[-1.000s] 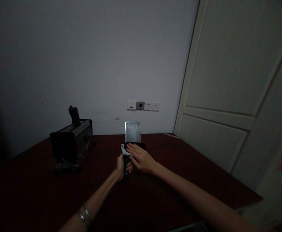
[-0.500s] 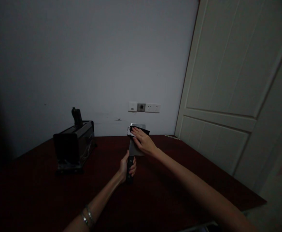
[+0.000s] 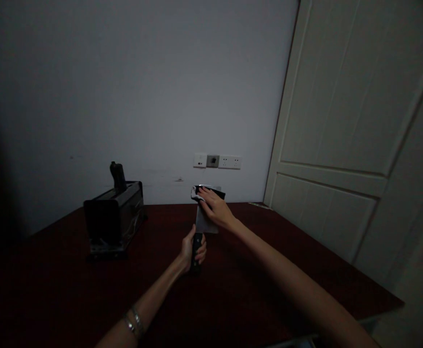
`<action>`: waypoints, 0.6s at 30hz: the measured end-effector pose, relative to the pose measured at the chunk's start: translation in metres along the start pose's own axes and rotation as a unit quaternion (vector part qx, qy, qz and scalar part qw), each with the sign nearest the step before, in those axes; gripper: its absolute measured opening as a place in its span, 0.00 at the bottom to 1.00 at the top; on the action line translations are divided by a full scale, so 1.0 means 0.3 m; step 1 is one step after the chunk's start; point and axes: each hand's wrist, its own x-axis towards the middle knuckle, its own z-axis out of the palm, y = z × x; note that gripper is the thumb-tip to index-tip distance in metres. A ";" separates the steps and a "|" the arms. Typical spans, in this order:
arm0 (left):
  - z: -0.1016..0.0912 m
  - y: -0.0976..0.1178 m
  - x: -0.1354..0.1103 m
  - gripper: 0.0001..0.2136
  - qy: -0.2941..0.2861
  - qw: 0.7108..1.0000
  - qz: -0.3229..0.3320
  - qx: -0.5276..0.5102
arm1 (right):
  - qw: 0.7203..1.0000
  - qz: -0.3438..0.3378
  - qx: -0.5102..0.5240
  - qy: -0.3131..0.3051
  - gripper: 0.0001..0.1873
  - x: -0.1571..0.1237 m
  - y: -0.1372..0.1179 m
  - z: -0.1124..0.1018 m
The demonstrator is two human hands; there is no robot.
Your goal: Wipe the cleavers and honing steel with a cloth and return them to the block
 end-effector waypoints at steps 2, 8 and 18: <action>0.004 0.004 -0.003 0.28 -0.001 1.000 0.003 -0.017 | 1.000 0.014 -0.003 0.006 0.20 -0.001 0.013 0.004; -0.006 0.021 -0.009 0.27 0.053 0.996 0.027 -0.064 | 0.999 0.014 0.036 -0.036 0.19 -0.166 -0.092 0.047; -0.007 0.026 -0.004 0.30 0.034 0.998 0.013 -0.045 | 0.998 0.028 0.035 -0.045 0.20 -0.165 -0.096 0.024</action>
